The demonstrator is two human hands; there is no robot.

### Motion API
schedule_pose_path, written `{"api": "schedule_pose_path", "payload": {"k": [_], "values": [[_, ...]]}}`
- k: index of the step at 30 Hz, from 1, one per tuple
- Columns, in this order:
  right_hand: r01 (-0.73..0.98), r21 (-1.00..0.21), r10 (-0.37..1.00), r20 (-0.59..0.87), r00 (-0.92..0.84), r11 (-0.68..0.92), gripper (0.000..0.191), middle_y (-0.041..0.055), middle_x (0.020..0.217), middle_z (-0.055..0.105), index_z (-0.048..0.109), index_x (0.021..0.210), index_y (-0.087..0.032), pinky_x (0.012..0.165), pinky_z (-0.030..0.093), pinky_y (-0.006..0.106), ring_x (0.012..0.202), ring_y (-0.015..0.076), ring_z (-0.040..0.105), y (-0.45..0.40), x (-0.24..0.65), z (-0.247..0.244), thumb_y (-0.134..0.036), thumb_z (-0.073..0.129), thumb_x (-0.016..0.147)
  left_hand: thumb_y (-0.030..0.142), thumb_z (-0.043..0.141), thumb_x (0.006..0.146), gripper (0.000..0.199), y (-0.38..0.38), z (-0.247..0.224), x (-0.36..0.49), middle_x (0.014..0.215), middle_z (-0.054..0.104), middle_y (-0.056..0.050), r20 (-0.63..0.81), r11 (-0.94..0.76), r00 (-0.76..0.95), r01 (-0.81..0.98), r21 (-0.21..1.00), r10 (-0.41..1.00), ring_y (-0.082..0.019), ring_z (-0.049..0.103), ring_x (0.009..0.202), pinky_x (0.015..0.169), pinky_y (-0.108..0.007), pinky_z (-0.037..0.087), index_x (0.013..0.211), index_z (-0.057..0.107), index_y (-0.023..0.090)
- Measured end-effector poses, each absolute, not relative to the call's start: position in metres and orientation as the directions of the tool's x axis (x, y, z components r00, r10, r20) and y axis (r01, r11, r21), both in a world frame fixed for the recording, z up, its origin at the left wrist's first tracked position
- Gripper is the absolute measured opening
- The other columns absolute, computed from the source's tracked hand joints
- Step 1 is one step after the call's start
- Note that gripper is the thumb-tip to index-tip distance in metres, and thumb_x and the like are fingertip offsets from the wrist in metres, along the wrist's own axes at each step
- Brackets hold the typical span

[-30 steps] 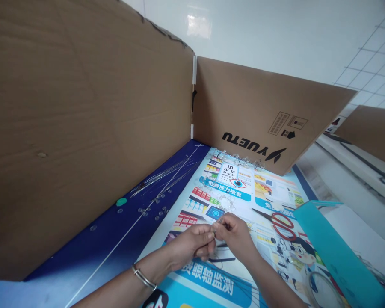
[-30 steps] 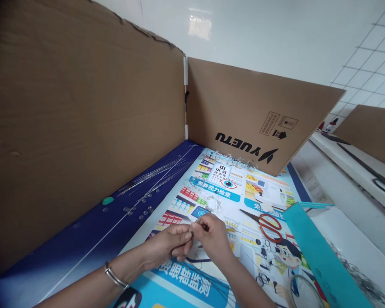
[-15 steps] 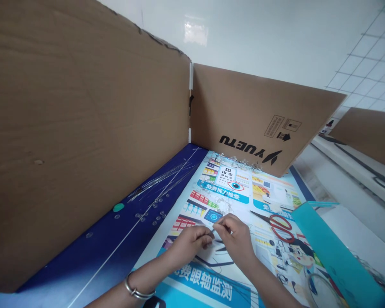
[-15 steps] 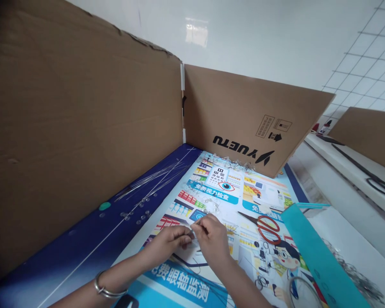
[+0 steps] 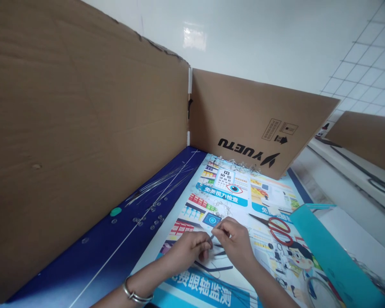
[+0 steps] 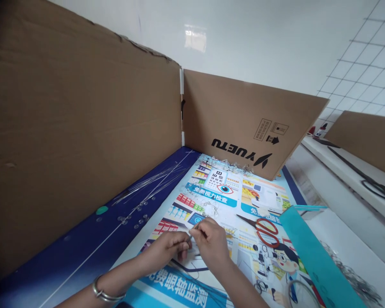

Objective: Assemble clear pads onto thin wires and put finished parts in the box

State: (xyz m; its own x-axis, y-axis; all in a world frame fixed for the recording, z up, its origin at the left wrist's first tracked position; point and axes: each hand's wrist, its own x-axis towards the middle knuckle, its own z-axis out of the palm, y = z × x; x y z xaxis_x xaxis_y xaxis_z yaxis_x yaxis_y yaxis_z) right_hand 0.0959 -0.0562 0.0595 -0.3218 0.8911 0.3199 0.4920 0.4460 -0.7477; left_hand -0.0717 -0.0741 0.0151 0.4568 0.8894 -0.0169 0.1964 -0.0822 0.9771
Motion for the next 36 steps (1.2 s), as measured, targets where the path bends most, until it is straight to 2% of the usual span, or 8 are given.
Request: {"api": "schedule_pose_path", "payload": {"k": [8,13,18,21,27,29,32,36], "values": [[0.449,-0.787,0.891,0.274,-0.361,0.424,0.023,-0.0004,0.065,0.059,0.054,0.057,-0.019,0.060,0.041,0.023,0.064,0.0127,0.056,-0.058,0.098,0.066,-0.024,0.059,0.079,0.028,0.053,0.081,0.018,-0.070,0.021,-0.079,0.082,0.064,-0.003,0.044,-0.130,0.535,0.125,0.984,0.844,-0.018,0.055,0.080,0.072,-0.025,0.039,0.081,0.066,0.016],[0.360,-0.847,0.883,0.237,-0.405,0.392,0.021,-0.0011,0.066,0.060,0.057,0.057,-0.018,0.062,0.042,0.022,0.065,0.0118,0.056,-0.059,0.096,0.058,-0.020,0.061,0.078,0.038,0.052,0.083,0.028,-0.074,0.038,-0.082,0.090,0.062,-0.006,0.054,0.022,0.566,-0.127,0.992,0.823,-0.019,0.053,0.087,0.077,-0.028,0.038,0.093,0.063,0.015],[0.327,-0.878,0.894,0.208,-0.397,0.350,0.018,-0.0020,0.065,0.059,0.059,0.057,-0.018,0.061,0.042,0.021,0.063,0.0112,0.054,-0.060,0.092,0.053,-0.017,0.063,0.074,0.037,0.058,0.080,0.025,-0.081,0.034,-0.074,0.069,0.061,-0.004,-0.082,0.282,0.578,-0.265,0.922,0.812,-0.013,0.054,0.064,0.066,-0.026,0.040,0.077,0.059,0.012],[0.276,-0.902,0.887,0.198,-0.418,0.331,0.022,-0.0019,0.065,0.060,0.057,0.054,-0.018,0.063,0.043,0.022,0.064,0.0117,0.055,-0.061,0.092,0.055,-0.020,0.063,0.075,0.035,0.063,0.076,0.023,-0.083,0.025,-0.070,0.058,0.052,0.001,-0.172,0.436,0.601,-0.326,0.839,0.780,-0.008,0.041,0.048,0.051,-0.022,0.036,0.074,0.057,0.013],[0.273,-0.905,0.849,0.152,-0.506,0.325,0.029,0.0002,0.069,0.065,0.064,0.060,-0.018,0.066,0.047,0.023,0.069,0.0130,0.060,-0.058,0.099,0.059,-0.035,0.056,0.082,0.039,0.060,0.078,0.025,-0.084,0.015,-0.062,0.044,0.032,0.009,-0.212,0.462,0.568,-0.342,0.818,0.795,-0.004,0.018,0.039,0.040,-0.018,0.018,0.075,0.058,0.014],[0.403,-0.833,0.817,0.098,-0.568,0.380,0.025,-0.0011,0.072,0.067,0.068,0.075,-0.019,0.065,0.047,0.021,0.070,0.0124,0.062,-0.054,0.106,0.063,-0.035,0.052,0.085,0.040,0.059,0.078,0.026,-0.084,0.016,-0.060,0.045,0.032,0.008,-0.216,0.439,0.538,-0.331,0.835,0.815,-0.005,0.019,0.040,0.040,-0.018,0.016,0.074,0.057,0.014],[0.674,-0.610,0.856,0.014,-0.517,0.417,0.023,-0.0025,0.083,0.069,0.063,0.103,-0.023,0.065,0.047,0.019,0.073,0.0119,0.063,-0.042,0.129,0.072,-0.033,0.052,0.085,0.044,0.058,0.078,0.029,-0.084,0.021,-0.060,0.047,0.032,0.008,-0.212,0.415,0.512,-0.323,0.851,0.832,-0.005,0.018,0.042,0.040,-0.018,0.014,0.074,0.056,0.015],[0.875,-0.370,0.945,0.025,-0.327,0.313,0.027,0.0075,0.104,0.065,0.060,0.110,-0.021,0.084,0.041,0.029,0.096,0.0196,0.058,-0.024,0.182,0.080,-0.023,0.047,0.086,0.044,0.054,0.080,0.030,-0.084,0.025,-0.062,0.047,0.027,0.009,-0.192,0.420,0.522,-0.363,0.832,0.831,-0.005,0.013,0.041,0.040,-0.018,0.011,0.074,0.054,0.015]]}}
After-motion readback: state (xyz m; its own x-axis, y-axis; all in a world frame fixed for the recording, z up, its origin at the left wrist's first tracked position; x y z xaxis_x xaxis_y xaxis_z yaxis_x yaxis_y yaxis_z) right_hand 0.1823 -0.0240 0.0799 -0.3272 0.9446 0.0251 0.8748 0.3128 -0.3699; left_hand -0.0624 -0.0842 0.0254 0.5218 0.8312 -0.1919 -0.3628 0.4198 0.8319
